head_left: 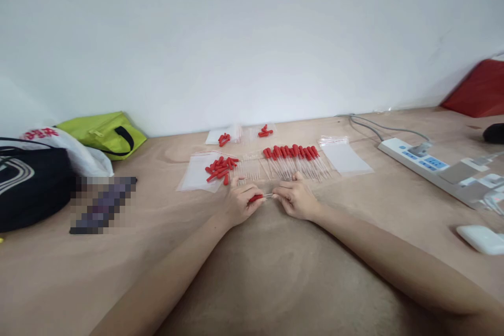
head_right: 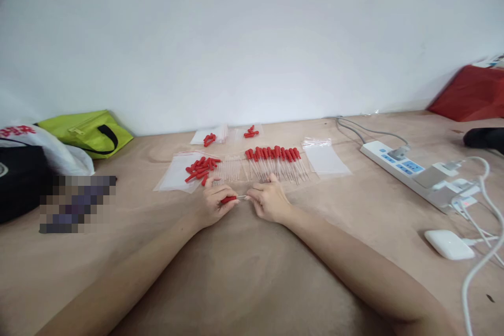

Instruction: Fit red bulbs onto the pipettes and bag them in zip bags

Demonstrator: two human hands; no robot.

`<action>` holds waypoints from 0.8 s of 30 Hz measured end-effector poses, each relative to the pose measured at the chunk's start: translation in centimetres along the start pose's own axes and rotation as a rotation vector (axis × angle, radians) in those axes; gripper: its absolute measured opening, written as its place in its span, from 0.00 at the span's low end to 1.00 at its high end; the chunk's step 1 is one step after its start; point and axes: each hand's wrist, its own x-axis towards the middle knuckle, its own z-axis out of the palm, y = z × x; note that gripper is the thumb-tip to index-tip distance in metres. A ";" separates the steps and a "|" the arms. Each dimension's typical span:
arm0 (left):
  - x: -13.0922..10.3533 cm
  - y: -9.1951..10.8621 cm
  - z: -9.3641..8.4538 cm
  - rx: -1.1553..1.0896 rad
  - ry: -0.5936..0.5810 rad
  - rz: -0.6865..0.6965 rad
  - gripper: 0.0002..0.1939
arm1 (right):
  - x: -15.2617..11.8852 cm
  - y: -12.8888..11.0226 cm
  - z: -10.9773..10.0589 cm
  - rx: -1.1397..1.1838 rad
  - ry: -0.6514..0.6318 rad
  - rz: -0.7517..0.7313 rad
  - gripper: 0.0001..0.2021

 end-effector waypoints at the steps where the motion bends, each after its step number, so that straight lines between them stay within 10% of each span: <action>1: 0.0 0.0 0.0 0.001 -0.001 -0.001 0.09 | 0.0 0.0 0.1 -0.002 0.004 -0.004 0.13; 14: 0.7 -0.6 -1.6 0.121 -0.036 -0.081 0.09 | 1.7 -0.8 -1.7 -0.139 -0.181 0.115 0.11; 24: 0.5 -5.4 -4.5 0.265 -0.053 -0.705 0.05 | 4.1 5.3 -1.7 -0.210 -0.025 0.899 0.14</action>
